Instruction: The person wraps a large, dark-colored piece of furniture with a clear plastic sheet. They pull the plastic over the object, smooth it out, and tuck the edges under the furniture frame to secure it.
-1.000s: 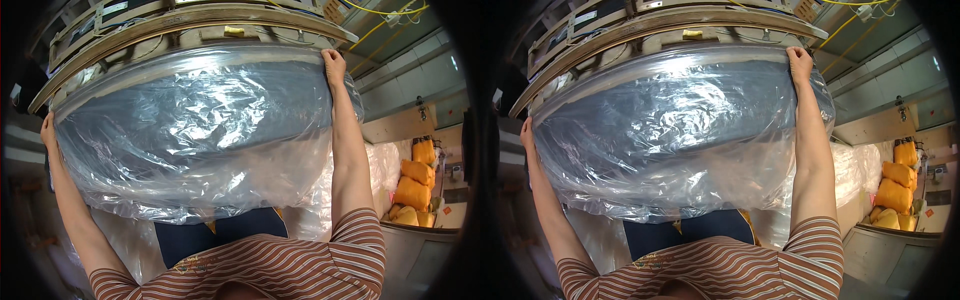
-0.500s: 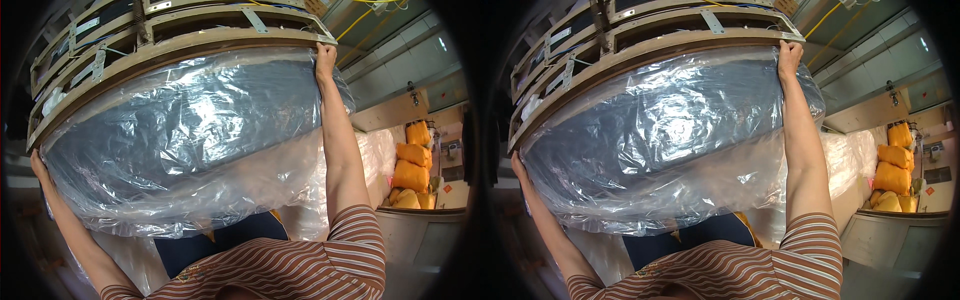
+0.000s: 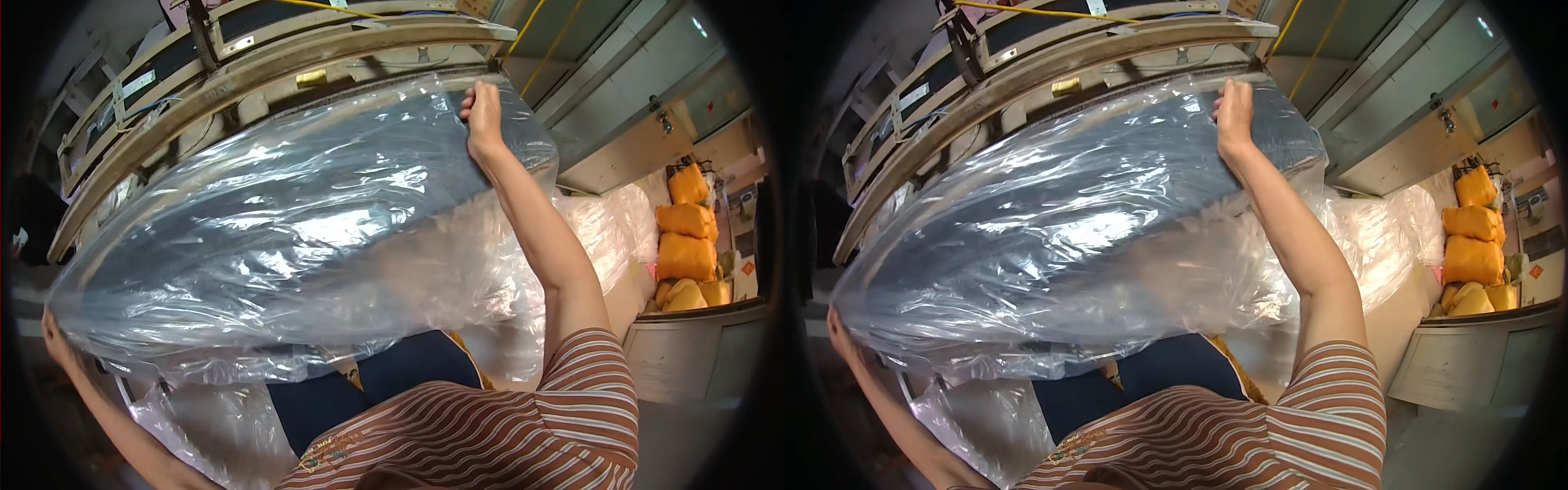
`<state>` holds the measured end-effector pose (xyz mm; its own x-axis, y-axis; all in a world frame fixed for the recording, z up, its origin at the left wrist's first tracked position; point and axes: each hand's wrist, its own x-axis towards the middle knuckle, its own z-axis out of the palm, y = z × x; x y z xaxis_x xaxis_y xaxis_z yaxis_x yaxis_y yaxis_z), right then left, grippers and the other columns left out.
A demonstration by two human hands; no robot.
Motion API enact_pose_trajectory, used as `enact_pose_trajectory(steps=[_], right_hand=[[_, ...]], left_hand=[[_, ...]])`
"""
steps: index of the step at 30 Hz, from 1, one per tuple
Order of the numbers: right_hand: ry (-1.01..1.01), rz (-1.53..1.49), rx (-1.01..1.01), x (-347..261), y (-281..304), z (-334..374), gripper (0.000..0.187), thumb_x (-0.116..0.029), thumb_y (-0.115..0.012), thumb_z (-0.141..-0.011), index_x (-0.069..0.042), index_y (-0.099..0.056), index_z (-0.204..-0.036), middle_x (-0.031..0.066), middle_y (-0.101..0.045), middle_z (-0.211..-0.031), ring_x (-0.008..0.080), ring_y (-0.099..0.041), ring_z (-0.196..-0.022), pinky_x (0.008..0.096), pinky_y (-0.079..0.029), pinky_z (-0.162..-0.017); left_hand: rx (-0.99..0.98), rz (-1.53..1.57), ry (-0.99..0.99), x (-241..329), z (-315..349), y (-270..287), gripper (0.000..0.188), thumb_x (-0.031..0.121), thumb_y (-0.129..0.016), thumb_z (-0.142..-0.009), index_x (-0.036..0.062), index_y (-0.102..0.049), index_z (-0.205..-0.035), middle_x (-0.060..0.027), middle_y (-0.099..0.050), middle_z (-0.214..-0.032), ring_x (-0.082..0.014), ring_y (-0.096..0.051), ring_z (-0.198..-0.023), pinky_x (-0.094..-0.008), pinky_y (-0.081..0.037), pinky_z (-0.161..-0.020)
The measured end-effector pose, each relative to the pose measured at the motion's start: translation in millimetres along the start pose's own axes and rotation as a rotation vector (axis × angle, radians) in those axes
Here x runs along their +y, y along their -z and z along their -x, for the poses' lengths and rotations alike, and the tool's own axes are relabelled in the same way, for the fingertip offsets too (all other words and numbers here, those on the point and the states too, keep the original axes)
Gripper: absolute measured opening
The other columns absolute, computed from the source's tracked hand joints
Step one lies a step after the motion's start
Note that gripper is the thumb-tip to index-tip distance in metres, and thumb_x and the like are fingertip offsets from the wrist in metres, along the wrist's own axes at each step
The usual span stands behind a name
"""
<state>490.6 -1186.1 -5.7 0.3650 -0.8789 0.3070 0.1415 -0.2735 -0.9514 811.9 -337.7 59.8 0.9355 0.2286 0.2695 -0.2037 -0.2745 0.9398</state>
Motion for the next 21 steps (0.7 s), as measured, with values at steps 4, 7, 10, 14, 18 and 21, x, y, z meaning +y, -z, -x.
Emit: enact_pose_trajectory(steps=[4,7,10,14,18,21], right_hand=[[-0.404,-0.327,-0.340,-40,8,61,0.029,-0.024,-0.057,-0.094,0.001,-0.052,-0.109,0.0055,-0.057,-0.094,0.0107,-0.055,-0.075,0.0225,-0.046,-0.062],[-0.460,-0.133,-0.627,-52,1,75,0.049,-0.024,-0.066,-0.088,0.008,-0.049,-0.120,0.0080,-0.060,-0.094,0.0108,-0.055,-0.073,0.0209,-0.045,-0.060],[-0.355,-0.004,-0.791,-70,-12,91,0.037,-0.025,-0.067,-0.086,0.002,-0.060,-0.110,0.0036,-0.063,-0.087,0.0105,-0.057,-0.075,0.0226,-0.046,-0.066],[-0.009,0.116,-0.774,-51,-21,99,0.021,-0.022,-0.065,-0.085,-0.003,-0.067,-0.096,0.0017,-0.063,-0.081,0.0095,-0.056,-0.075,0.0251,-0.046,-0.071],[0.114,-0.005,-0.784,-56,-20,126,0.024,-0.015,-0.061,-0.086,-0.002,-0.064,-0.106,-0.0017,-0.056,-0.075,0.0065,-0.050,-0.070,0.0233,-0.043,-0.067],[0.043,0.084,-0.834,-76,3,137,0.030,-0.011,-0.058,-0.087,-0.004,-0.060,-0.117,-0.0062,-0.043,-0.073,0.0032,-0.042,-0.068,0.0203,-0.038,-0.063]], left_hand=[[0.073,-0.185,-0.065,26,43,103,0.045,0.031,-0.054,-0.097,0.0011,-0.054,-0.130,-0.0098,-0.055,-0.131,-0.0202,-0.050,-0.119,-0.0330,-0.037,-0.103],[0.202,-0.147,-0.065,32,87,159,0.047,0.029,-0.053,-0.097,-0.0018,-0.051,-0.132,-0.0101,-0.051,-0.136,-0.0205,-0.048,-0.123,-0.0335,-0.034,-0.106],[0.304,-0.068,0.041,38,137,202,0.049,0.029,-0.057,-0.095,-0.0018,-0.050,-0.133,-0.0116,-0.050,-0.136,-0.0235,-0.047,-0.124,-0.0352,-0.035,-0.106],[0.293,-0.019,0.228,35,192,218,0.047,0.033,-0.061,-0.091,0.0005,-0.056,-0.125,-0.0111,-0.057,-0.126,-0.0234,-0.053,-0.115,-0.0370,-0.044,-0.096],[0.049,-0.794,0.065,33,190,336,0.035,0.022,-0.070,-0.082,0.0023,-0.064,-0.111,-0.0110,-0.066,-0.098,-0.0232,-0.062,-0.090,-0.0374,-0.048,-0.079],[-0.232,-1.619,-0.022,33,185,171,0.035,0.017,-0.071,-0.078,-0.0016,-0.063,-0.107,-0.0181,-0.061,-0.108,-0.0311,-0.061,-0.093,-0.0389,-0.047,-0.082]])
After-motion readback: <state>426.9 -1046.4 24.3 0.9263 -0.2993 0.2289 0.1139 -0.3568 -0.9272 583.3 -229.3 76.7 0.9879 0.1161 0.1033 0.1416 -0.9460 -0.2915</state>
